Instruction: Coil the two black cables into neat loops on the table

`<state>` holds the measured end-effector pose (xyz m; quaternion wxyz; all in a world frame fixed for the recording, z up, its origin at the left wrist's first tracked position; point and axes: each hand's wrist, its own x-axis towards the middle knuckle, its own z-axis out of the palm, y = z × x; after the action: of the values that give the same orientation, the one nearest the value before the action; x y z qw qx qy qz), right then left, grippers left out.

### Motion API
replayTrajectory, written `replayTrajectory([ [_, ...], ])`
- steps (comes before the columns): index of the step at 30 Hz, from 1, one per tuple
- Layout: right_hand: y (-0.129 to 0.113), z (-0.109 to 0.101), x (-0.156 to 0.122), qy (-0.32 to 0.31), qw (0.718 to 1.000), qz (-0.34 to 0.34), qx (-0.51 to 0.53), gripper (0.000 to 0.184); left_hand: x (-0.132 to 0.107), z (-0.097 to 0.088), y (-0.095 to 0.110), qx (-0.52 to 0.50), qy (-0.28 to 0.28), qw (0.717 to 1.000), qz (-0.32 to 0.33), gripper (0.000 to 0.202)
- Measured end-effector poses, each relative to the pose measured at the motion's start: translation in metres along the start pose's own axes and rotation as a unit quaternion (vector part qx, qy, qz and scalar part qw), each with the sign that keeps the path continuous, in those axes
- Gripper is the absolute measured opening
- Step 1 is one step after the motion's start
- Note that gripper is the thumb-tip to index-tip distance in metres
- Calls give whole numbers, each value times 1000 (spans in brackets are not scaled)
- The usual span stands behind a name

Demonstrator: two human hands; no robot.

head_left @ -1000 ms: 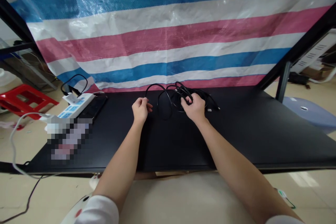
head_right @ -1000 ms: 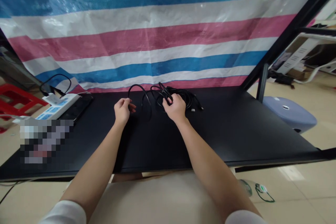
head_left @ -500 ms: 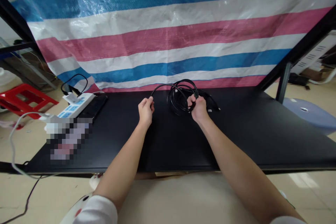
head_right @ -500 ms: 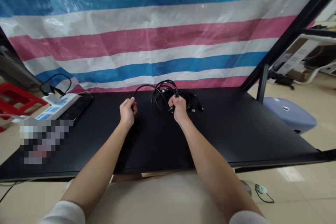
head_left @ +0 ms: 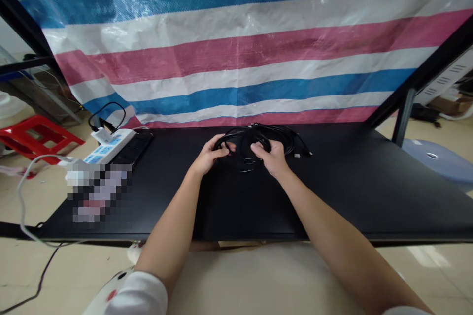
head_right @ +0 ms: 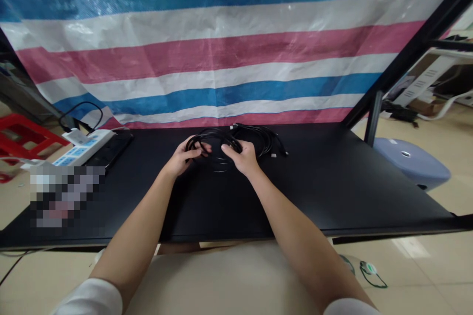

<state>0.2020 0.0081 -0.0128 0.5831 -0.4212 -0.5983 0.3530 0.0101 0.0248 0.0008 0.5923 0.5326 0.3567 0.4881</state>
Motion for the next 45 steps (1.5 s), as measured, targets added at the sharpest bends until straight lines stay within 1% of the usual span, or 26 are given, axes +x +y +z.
replayTrajectory([
  [2,-4,1,-3,-73,996,13,-47,45,-3,-6,6,73,-24,997,-8,27],
  [5,-8,-1,-5,-189,978,31,-88,39,-5,-16,12,182,-39,982,-29,18],
  [6,-8,-1,-5,-210,972,33,-98,37,-6,-18,13,205,-46,977,-40,16],
  [7,-8,-2,-4,-216,970,34,-105,36,-6,-20,13,217,-49,974,-47,15],
  [9,-6,-2,-3,-186,975,30,-115,38,-5,-21,12,214,-37,975,-46,15],
  [11,-2,0,-2,-120,985,16,-122,39,-3,-20,9,190,-7,981,-27,20],
  [13,2,4,-2,-54,988,-9,-143,38,0,-18,5,156,30,987,-6,30],
  [15,9,10,-3,-10,981,-31,-190,36,3,-17,2,118,71,990,1,37],
  [18,20,22,-5,19,957,-55,-283,34,7,-20,1,91,144,985,-17,37],
  [19,22,27,-7,16,947,-65,-313,38,7,-22,1,106,170,980,-23,36],
  [21,24,35,-10,-5,924,-89,-371,51,8,-27,3,179,217,959,-25,39],
  [24,21,44,-14,-60,883,-110,-453,61,9,-33,3,324,268,907,-13,42],
  [27,14,49,-17,-107,849,-115,-504,57,9,-37,0,410,299,861,-21,45],
  [29,10,49,-18,-144,834,-117,-520,49,9,-38,-4,438,312,843,-32,45],
  [31,5,47,-18,-196,820,-118,-525,48,8,-39,-5,452,319,832,-38,35],
  [32,3,46,-18,-225,813,-119,-524,52,7,-39,-5,464,317,826,-44,28],
  [33,2,46,-18,-249,806,-119,-523,57,5,-40,-4,484,309,817,-52,21],
  [34,0,45,-17,-267,801,-118,-522,64,4,-40,-3,510,296,805,-62,19],
  [36,-1,44,-17,-279,798,-106,-523,75,2,-39,2,572,258,775,-73,27],
  [38,-1,45,-16,-272,803,-85,-524,77,0,-37,7,615,215,758,-47,36],
  [39,1,45,-15,-266,806,-76,-523,76,-1,-36,9,625,184,758,-23,38],
  [40,2,45,-15,-262,809,-73,-520,75,-2,-35,11,625,143,767,0,39],
  [41,4,45,-14,-260,812,-73,-518,73,-3,-34,13,614,90,784,16,38],
  [42,6,45,-14,-257,813,-77,-516,71,-4,-34,15,594,27,804,17,37],
  [44,11,44,-13,-251,814,-89,-516,68,-5,-32,19,542,-94,834,-25,35],
  [45,13,43,-13,-246,814,-95,-518,66,-6,-32,20,521,-138,840,-56,34],
])
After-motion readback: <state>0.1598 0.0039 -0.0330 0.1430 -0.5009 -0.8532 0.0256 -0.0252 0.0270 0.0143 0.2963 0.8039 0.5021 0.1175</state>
